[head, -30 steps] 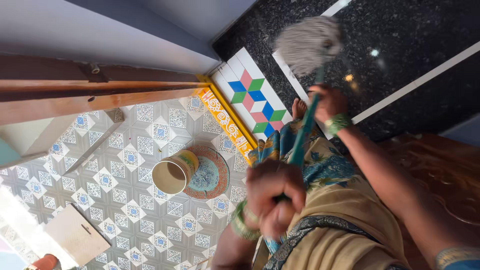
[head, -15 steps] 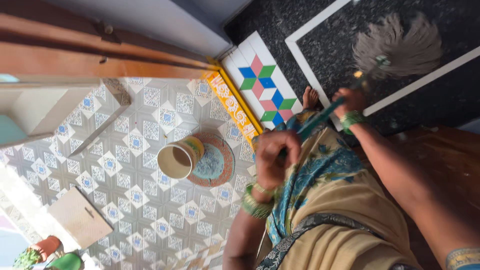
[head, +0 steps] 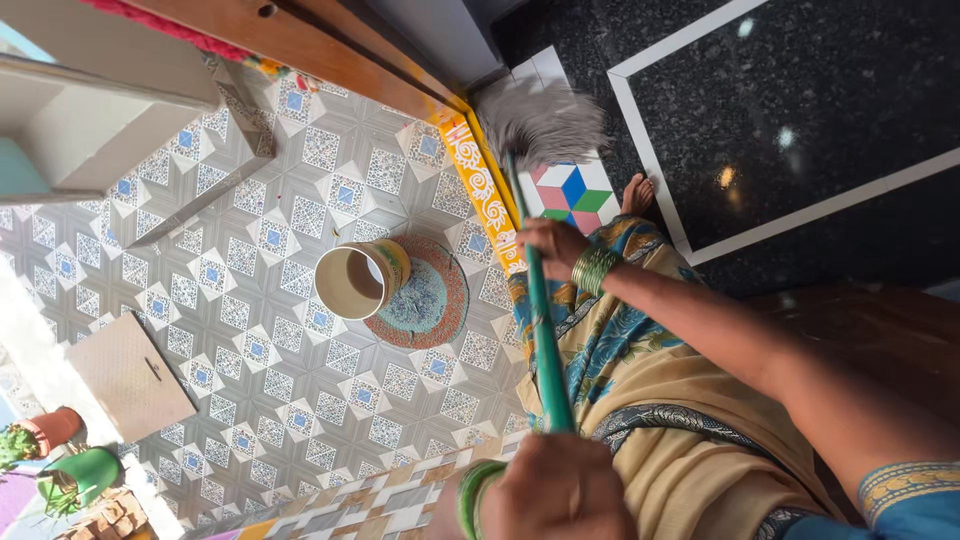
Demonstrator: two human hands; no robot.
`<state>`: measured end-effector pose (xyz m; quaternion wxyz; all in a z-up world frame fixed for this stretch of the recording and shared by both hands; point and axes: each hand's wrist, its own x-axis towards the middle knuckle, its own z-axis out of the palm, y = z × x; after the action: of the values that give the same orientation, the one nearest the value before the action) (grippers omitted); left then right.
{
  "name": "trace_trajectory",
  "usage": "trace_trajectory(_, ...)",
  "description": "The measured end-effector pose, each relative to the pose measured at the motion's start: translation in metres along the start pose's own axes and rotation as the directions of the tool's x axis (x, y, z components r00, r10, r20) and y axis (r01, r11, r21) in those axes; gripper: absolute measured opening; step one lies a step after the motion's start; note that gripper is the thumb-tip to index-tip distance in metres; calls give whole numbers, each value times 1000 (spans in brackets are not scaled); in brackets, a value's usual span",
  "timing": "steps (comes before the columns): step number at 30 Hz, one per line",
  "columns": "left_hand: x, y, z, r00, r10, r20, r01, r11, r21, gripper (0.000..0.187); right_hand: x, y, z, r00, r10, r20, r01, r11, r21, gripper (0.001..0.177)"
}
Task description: The person dips a mop into a bucket of water and wrings it out. They then proceed to mop a dark tiled floor with a white border, moving the mop back and forth across the surface.
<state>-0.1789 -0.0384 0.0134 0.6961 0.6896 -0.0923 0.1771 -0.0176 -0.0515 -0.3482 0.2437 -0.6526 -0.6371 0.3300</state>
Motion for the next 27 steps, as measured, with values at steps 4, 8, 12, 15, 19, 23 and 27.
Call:
trace_trajectory(4, -41, -6, -10, 970, 243, 8, -242, 967, -75, 23, -21, -27, -15, 993, 100, -65, -95, 993, 75, 18)
trace_trajectory(8, -33, 6, -17, 967, 254, 3, -251, 958, -139, 20, -54, -6, -48, 983, 145, -111, -147, 989, -14, 18)
trace_trajectory(12, 3, -1, -19, 993, 111, -43, -118, 969, -216, 30, -104, 16, -66, 923, 336, -190, -345, 938, -19, 17)
trace_trajectory(15, 19, -27, -8, 989, 78, -127, -107, 964, -244, 39, -141, 36, -70, 882, 382, -275, -410, 911, -50, 20)
trace_trajectory(19, 24, -58, 8, 972, -122, -200, 67, 963, -259, 47, -180, 63, -62, 801, 478, -362, -529, 847, -52, 14)
trace_trajectory(23, 19, -72, 6, 963, -239, -122, 183, 919, -349, 51, -192, 73, -49, 709, 595, -378, -652, 757, -32, 11)
trace_trajectory(27, 6, -45, -28, 975, -209, -78, 188, 957, -220, 54, -161, 60, -37, 758, 578, -303, -613, 790, -25, 13)
